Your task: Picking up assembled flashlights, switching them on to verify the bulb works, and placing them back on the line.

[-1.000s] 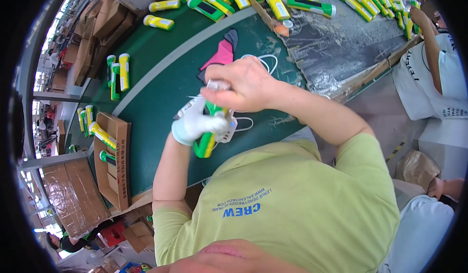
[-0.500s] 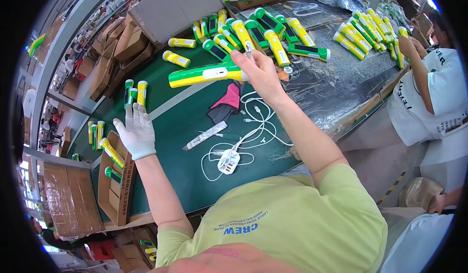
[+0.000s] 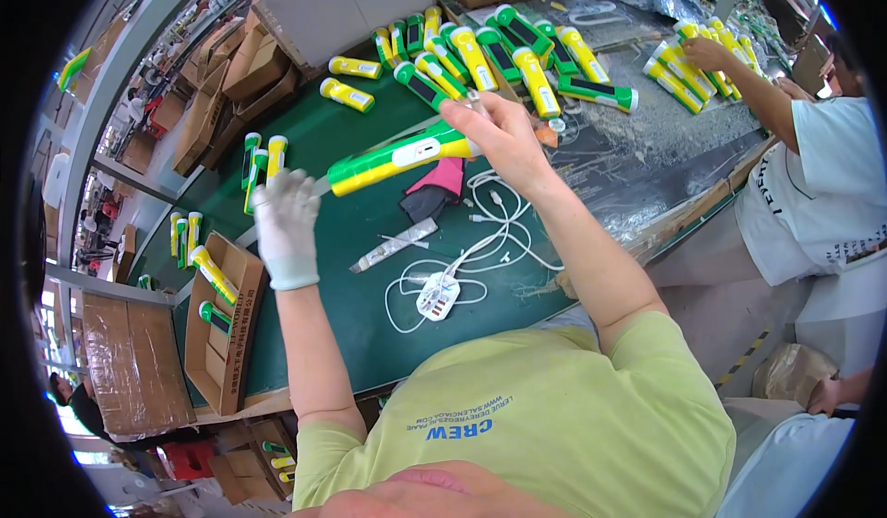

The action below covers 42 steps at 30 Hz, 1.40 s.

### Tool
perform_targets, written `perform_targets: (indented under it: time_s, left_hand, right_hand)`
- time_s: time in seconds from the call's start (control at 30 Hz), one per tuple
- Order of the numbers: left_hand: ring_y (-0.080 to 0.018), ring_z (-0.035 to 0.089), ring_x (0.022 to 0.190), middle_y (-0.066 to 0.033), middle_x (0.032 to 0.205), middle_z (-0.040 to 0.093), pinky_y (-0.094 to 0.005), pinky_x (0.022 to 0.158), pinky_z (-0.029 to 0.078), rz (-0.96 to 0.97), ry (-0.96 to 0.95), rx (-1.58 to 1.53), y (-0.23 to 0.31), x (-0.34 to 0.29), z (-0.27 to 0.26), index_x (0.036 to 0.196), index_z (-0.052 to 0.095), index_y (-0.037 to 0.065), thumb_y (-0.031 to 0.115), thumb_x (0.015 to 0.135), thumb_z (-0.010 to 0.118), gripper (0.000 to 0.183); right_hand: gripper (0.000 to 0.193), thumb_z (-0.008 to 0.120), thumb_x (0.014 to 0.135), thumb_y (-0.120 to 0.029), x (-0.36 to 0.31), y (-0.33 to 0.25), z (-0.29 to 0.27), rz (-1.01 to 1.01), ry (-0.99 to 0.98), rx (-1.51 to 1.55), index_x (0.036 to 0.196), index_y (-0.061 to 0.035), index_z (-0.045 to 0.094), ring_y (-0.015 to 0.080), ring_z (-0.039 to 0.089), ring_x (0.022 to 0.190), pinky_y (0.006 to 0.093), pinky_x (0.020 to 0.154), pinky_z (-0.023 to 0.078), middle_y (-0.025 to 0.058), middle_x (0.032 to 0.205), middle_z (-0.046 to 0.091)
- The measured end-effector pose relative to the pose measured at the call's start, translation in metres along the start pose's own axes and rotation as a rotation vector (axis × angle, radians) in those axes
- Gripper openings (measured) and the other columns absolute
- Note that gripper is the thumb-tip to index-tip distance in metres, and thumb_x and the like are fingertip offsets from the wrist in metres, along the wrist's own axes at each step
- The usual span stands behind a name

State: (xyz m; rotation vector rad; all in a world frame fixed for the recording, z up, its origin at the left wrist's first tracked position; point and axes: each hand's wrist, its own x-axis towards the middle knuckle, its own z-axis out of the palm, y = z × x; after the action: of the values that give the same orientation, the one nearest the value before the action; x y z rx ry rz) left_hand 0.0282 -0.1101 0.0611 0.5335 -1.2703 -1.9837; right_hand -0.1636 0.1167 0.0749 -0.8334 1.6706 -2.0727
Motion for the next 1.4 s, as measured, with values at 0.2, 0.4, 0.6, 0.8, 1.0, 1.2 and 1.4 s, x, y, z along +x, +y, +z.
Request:
perform_targets:
  time_s: [0.2, 0.4, 0.6, 0.8, 1.0, 1.2, 1.4]
  left_hand:
    - [-0.0186, 0.061, 0.098, -0.0136, 0.115, 0.059, -0.03, 0.086, 0.049, -0.276, -0.593, 0.457, -0.043, -0.045, 0.047, 0.136, 0.043, -0.004, 0.03, 0.089, 0.061, 0.061]
    - [-0.0161, 0.06, 0.092, -0.0132, 0.113, 0.06, -0.0282, 0.081, 0.05, -0.293, -0.612, 0.386, -0.054, -0.068, 0.056, 0.141, 0.038, -0.004, 0.042, 0.083, 0.06, 0.077]
    - [-0.0218, 0.06, 0.101, -0.0187, 0.124, 0.056, -0.0319, 0.09, 0.048, -0.305, -0.538, 0.315, -0.062, -0.073, 0.061, 0.144, 0.031, -0.004, 0.025, 0.082, 0.058, 0.074]
    - [-0.0183, 0.06, 0.091, -0.0158, 0.114, 0.058, -0.0285, 0.08, 0.05, -0.413, -0.557, 0.193, -0.064, -0.075, 0.059, 0.143, 0.033, -0.004, 0.033, 0.076, 0.061, 0.082]
    - [-0.0174, 0.058, 0.08, -0.0152, 0.109, 0.058, -0.0271, 0.062, 0.05, -0.396, -0.621, 0.08, -0.069, -0.078, 0.061, 0.134, 0.041, -0.004, 0.044, 0.079, 0.062, 0.076]
    - [-0.0152, 0.047, 0.051, -0.0089, 0.071, 0.053, -0.0266, 0.045, 0.038, -0.746, -0.477, -0.345, -0.097, -0.087, 0.048, 0.128, 0.047, 0.004, 0.063, 0.094, 0.037, 0.069]
    - [-0.0153, 0.046, 0.05, -0.007, 0.068, 0.051, -0.0266, 0.045, 0.038, -0.783, -0.318, -0.489, -0.097, -0.086, 0.052, 0.125, 0.049, 0.005, 0.061, 0.096, 0.034, 0.064]
  right_hand:
    - [0.056, 0.069, 0.074, -0.06, -0.003, -0.01, 0.01, 0.024, -0.156, -0.641, 0.08, -0.004, 0.069, 0.0142, 0.059, 0.064, 0.0298, 0.061, 0.044, 0.0042, 0.065, 0.06]
    - [0.05, 0.069, 0.08, -0.051, 0.002, 0.016, -0.002, -0.011, -0.164, -0.531, 0.074, -0.0021, 0.066, 0.0041, 0.05, 0.06, 0.0224, 0.054, 0.038, -0.0015, 0.062, 0.053]
    - [0.049, 0.069, 0.081, -0.05, 0.001, 0.016, -0.002, -0.041, -0.149, -0.565, 0.071, -0.0018, 0.064, 0.0048, 0.05, 0.059, 0.0228, 0.053, 0.037, -0.0011, 0.061, 0.051]
    - [0.05, 0.07, 0.08, -0.05, -0.003, 0.014, -0.001, -0.022, -0.135, -0.604, 0.068, -0.0015, 0.063, 0.0055, 0.048, 0.057, 0.0228, 0.052, 0.036, -0.0007, 0.06, 0.05]
    - [0.052, 0.07, 0.079, -0.053, 0.005, 0.02, -0.006, 0.009, -0.156, -0.604, 0.07, -0.0017, 0.065, 0.0062, 0.05, 0.059, 0.0232, 0.053, 0.037, -0.0003, 0.06, 0.05]
    - [0.058, 0.061, 0.085, -0.06, 0.008, 0.025, -0.001, 0.07, -0.181, -0.479, 0.082, -0.0026, 0.071, 0.0053, 0.048, 0.057, 0.0228, 0.051, 0.035, 0.0008, 0.063, 0.055]
    - [0.058, 0.051, 0.093, -0.056, 0.006, 0.034, -0.006, 0.099, -0.132, -0.344, 0.103, -0.0019, 0.07, 0.0013, 0.037, 0.049, 0.0179, 0.044, 0.028, 0.0066, 0.08, 0.069]
